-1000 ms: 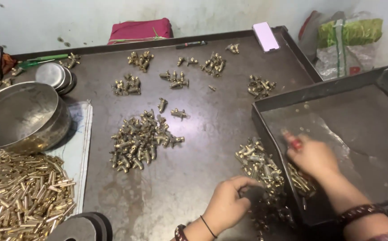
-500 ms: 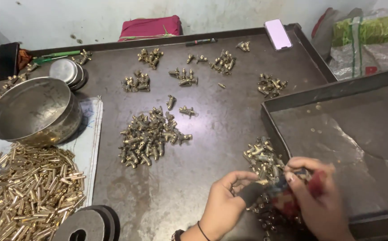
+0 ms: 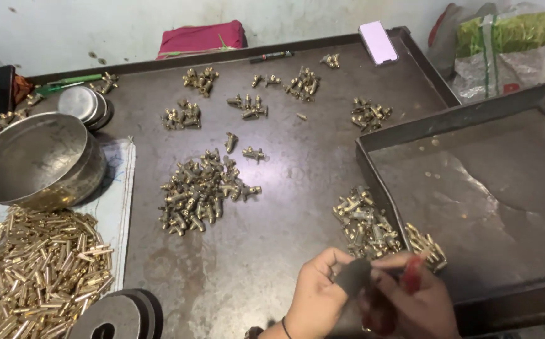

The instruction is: Assembling small brass fittings by inserting components using pliers.

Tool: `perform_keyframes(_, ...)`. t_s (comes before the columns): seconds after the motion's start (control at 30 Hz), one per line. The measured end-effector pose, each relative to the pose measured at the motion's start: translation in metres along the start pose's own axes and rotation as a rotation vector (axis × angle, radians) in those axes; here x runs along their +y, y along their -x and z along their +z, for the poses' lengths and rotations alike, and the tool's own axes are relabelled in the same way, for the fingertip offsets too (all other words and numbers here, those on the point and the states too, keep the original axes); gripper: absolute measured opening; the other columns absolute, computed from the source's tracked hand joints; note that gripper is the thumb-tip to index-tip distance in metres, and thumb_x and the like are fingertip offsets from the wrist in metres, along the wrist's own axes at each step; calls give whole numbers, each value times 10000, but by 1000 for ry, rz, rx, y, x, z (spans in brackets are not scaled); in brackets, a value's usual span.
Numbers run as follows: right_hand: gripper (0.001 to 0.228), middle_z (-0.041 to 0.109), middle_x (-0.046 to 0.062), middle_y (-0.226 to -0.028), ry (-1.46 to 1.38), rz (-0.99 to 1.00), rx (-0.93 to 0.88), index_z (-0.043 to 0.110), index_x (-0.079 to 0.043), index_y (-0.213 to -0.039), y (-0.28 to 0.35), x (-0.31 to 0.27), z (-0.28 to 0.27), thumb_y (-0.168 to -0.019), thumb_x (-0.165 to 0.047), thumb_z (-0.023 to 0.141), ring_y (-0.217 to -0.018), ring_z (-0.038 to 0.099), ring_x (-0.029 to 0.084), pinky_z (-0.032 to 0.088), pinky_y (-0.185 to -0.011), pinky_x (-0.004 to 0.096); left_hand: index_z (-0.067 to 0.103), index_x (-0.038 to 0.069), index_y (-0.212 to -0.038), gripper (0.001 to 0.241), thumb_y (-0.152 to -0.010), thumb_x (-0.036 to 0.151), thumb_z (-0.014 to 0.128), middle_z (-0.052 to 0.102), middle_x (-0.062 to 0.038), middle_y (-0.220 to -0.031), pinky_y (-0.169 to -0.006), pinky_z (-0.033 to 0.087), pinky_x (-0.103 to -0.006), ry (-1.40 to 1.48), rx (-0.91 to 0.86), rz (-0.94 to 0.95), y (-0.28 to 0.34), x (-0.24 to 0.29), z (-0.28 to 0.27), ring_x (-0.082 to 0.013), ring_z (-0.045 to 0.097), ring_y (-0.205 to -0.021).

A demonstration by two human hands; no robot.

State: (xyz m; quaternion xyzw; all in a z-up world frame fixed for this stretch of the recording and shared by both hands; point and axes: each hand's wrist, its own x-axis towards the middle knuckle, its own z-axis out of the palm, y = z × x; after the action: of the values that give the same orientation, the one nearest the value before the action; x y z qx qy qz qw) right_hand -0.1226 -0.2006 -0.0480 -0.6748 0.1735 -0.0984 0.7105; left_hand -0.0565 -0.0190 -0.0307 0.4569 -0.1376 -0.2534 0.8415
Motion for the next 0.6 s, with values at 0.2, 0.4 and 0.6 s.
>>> perform_keyframes(0.2, 158, 624, 244, -904, -317, 231, 185, 553, 1, -1085, -22, -35, -24, -1119, -145, 603, -585, 588, 314, 446, -480, 427, 624, -47, -1060, 164, -1056, 114, 655, 717, -119, -820, -609, 583, -303, 79, 61, 93, -10, 22, -27, -169, 687, -654)
perform_keyframes(0.4, 335, 678, 175, -993, 42, 265, -202, 647, -47, -1362, -24, -15, -28, -1030, -85, 651, -580, 642, 344, 525, -508, 445, 598, 43, -1392, 395, -1004, 104, 646, 748, -77, -1084, -675, 561, -270, 63, -30, -156, -7, 37, -5, -129, 692, -786)
perform_keyframes(0.6, 284, 800, 115, -900, 240, 224, -242, 667, 8, -1125, -28, -21, -29, -849, -33, 721, -813, 737, 156, 599, -724, 286, 651, 14, -1369, 375, -998, 43, 602, 734, -82, -1182, -838, 559, -252, -201, -50, -34, -32, -7, -22, -139, 681, -993)
